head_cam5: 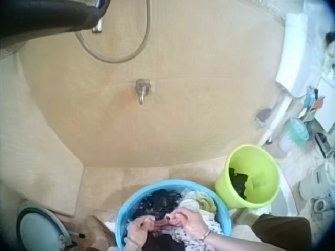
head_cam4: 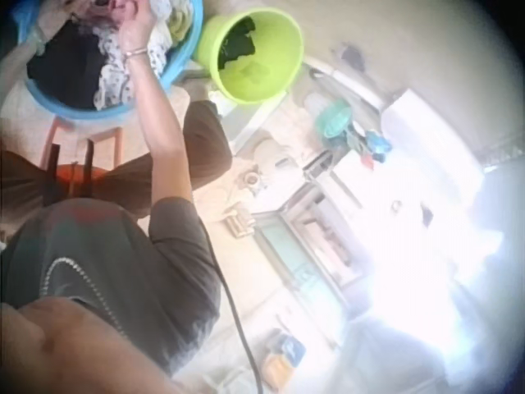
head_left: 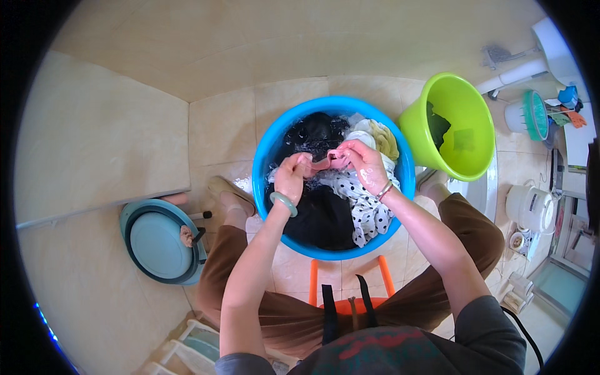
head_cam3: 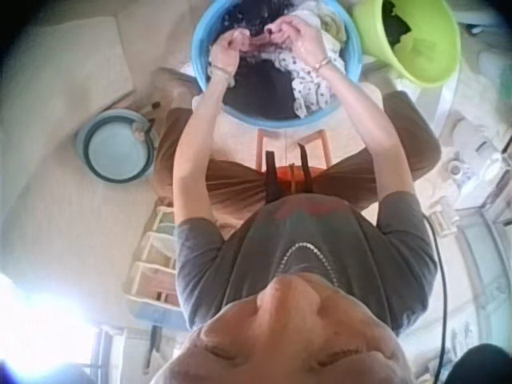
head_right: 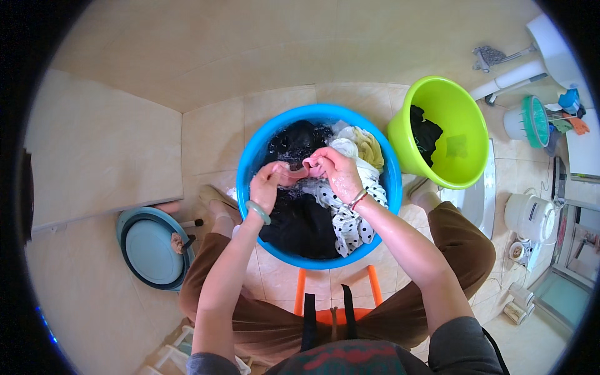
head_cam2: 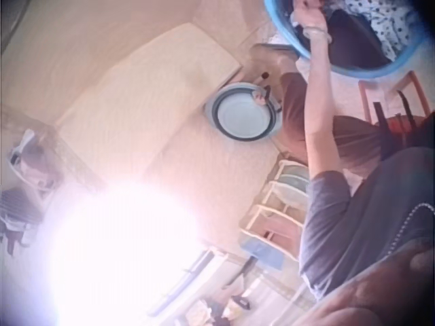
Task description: The person is hand-washing a load of clothes in a blue basin filled with water. They scrub and rinse various items, including a pink cloth, a blue cloth, and a black garment, then transfer the wet clothes into a green bucket.
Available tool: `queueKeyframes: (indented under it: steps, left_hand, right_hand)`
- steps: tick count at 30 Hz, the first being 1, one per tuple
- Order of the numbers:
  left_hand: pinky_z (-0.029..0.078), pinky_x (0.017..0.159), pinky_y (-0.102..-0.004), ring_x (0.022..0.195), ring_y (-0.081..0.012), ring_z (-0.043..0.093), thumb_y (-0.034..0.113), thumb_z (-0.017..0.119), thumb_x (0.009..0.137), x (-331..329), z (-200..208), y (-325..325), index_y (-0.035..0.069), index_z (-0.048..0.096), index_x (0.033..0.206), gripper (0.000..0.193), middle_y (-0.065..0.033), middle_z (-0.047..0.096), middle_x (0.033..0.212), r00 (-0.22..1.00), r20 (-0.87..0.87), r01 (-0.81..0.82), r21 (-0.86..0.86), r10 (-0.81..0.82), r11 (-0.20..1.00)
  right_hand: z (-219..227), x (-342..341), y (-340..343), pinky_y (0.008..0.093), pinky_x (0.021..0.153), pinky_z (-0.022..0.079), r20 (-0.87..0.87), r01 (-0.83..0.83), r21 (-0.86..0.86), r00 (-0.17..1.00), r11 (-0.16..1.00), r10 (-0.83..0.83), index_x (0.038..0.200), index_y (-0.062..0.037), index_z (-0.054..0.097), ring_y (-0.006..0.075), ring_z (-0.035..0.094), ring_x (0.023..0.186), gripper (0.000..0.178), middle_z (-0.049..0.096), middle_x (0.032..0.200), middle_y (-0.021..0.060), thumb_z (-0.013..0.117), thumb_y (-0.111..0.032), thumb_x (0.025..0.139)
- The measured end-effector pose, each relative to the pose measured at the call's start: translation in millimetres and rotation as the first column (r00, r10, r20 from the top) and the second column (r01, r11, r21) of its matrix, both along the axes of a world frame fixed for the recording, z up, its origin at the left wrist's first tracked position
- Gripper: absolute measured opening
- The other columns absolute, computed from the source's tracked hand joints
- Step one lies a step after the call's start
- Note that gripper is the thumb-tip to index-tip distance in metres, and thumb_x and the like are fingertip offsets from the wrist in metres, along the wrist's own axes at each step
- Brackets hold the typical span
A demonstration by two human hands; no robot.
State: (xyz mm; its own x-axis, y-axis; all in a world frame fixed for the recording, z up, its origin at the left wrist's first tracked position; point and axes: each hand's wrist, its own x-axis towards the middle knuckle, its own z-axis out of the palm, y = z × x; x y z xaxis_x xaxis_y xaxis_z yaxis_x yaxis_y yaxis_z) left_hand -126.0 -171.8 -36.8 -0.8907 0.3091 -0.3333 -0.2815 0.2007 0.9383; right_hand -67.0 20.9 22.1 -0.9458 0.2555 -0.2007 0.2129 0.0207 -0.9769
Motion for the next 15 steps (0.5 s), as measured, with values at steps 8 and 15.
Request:
queueKeyframes:
  steps: [8, 15]
  left_hand:
    - [0.048, 0.072, -0.0235, 0.074, -0.0086, 0.059, 0.012, 0.052, 0.098, -18, 165, -2, -0.003, 0.064, 0.108, 0.022, -0.0028, 0.064, 0.087, 0.995, -0.078, -0.029, 0.385, 0.064, 0.922]
    - [0.052, 0.079, -0.0289, 0.082, -0.0142, 0.064, 0.016, 0.053, 0.098, -12, 208, 9, -0.002, 0.062, 0.113, 0.025, -0.0058, 0.065, 0.094, 0.983, -0.12, -0.07, 0.464, 0.141, 0.883]
  right_hand:
    - [139, -8, -12, 0.0222, 0.067, 0.048, -0.344, -0.048, -0.194, 0.939, 0.98, -0.022, 0.106, 0.0006, 0.06, 0.0085, 0.06, 0.076, 0.014, 0.065, 0.095, 0.0054, 0.051, -0.004, 0.097]
    - [176, -19, -9, 0.0229, 0.073, 0.048, -0.393, 0.017, -0.262, 0.911, 0.965, -0.123, 0.11, -0.0009, 0.058, 0.0096, 0.061, 0.082, 0.017, 0.065, 0.097, 0.0063, 0.052, -0.011, 0.098]
